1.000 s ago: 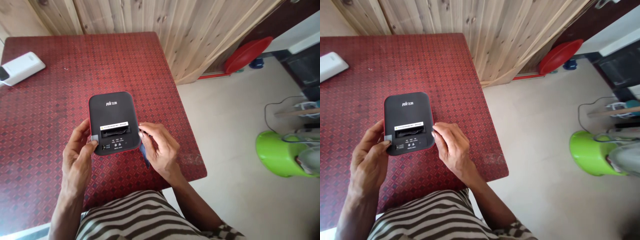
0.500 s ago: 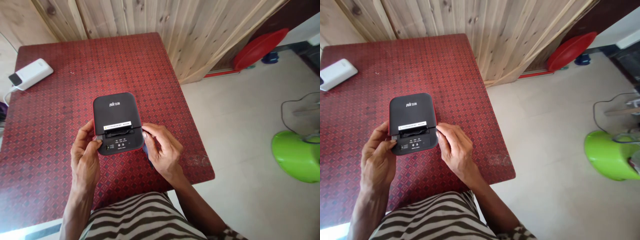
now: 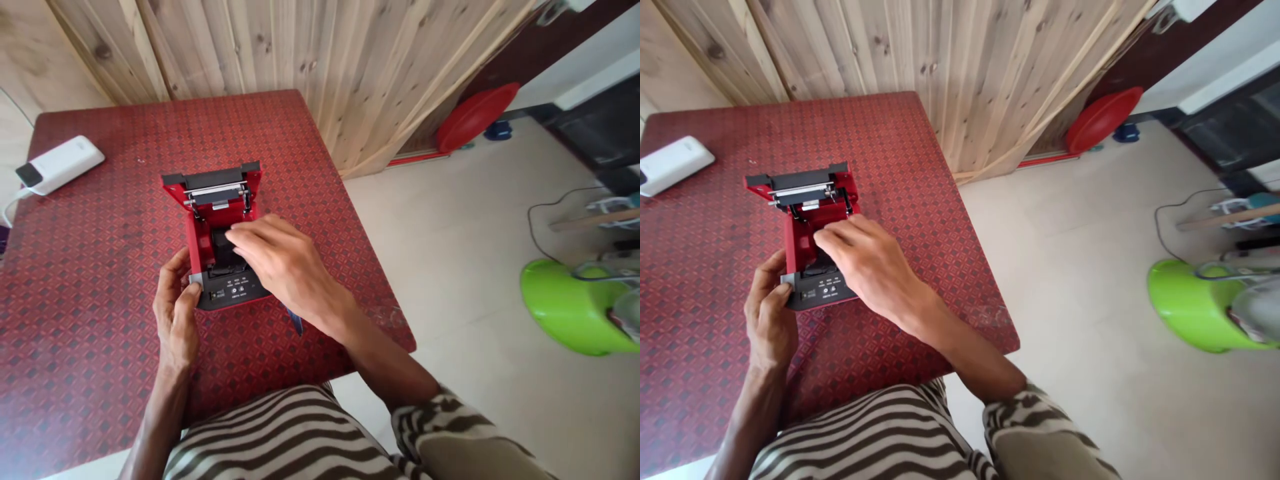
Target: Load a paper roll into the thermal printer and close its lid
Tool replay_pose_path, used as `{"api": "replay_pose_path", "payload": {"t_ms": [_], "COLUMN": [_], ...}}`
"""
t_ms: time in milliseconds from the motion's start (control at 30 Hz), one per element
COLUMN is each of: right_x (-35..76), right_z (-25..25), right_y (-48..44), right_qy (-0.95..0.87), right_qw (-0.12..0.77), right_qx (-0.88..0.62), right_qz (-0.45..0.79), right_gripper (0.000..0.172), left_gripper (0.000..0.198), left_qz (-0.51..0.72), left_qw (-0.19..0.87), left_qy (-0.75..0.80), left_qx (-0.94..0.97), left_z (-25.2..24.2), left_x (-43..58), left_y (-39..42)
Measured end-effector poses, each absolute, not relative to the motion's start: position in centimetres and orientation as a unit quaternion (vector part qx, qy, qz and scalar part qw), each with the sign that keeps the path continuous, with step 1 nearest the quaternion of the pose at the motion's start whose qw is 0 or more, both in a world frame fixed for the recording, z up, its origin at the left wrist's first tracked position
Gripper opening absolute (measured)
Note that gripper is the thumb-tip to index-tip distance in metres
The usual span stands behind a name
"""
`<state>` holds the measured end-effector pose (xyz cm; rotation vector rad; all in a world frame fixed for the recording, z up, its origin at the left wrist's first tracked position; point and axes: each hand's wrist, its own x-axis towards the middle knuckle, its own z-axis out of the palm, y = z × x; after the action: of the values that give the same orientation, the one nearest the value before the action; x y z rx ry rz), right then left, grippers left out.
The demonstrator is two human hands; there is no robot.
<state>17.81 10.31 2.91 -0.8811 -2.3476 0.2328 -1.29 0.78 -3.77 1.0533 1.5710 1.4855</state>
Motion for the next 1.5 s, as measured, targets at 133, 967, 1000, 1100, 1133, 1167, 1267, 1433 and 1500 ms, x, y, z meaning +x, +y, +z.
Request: {"api": "replay_pose_path", "payload": {"t_ms": [133,967,1000,1100,1133,1167,1267,1433,1500], "right_x": [13.8,23.2,23.2,22.2,21.7,21.3,20.4,21.7,23.6], "right_z": [3.8,0.1,-1.3,-4.7,-5.3,-5.7,-6.2,-6.1,-5.5], "right_y": [12.9,14.0,14.7,15.9,16.1,16.2,16.4,15.9,14.7], "right_qy": [-0.927,-0.656,-0.636,-0.615,-0.616,-0.62,-0.638,-0.632,-0.624], "right_qw": [0.104,0.515,0.515,0.469,0.452,0.44,0.417,0.399,0.406], "right_qx": [-0.352,-0.495,-0.51,-0.545,-0.548,-0.545,-0.521,-0.536,-0.549], "right_qz": [0.08,0.243,0.266,0.325,0.341,0.354,0.384,0.393,0.381], "right_gripper": [0.021,0.028,0.028,0.027,0.027,0.026,0.024,0.043,0.042], "left_gripper": [0.057,0.053,0.052,0.052,0.053,0.053,0.055,0.057,0.056], "left_qz": [0.569,0.567,0.567,0.564,0.561,0.559,0.555,0.555,0.559], "left_qw": [0.372,0.396,0.395,0.392,0.392,0.392,0.391,0.391,0.391], "left_qy": [0.608,0.601,0.601,0.601,0.603,0.604,0.61,0.611,0.606], "left_qx": [0.411,0.401,0.402,0.408,0.41,0.411,0.409,0.407,0.409], "left_z": [-3.9,-4.4,-4.5,-4.7,-4.8,-4.8,-4.9,-4.8,-4.7], "left_x": [-1.0,-1.8,-1.9,-2.0,-2.0,-2.1,-2.2,-2.1,-2.2], "left_y": [0.7,0.6,0.6,0.6,0.6,0.6,0.7,0.7,0.7]}}
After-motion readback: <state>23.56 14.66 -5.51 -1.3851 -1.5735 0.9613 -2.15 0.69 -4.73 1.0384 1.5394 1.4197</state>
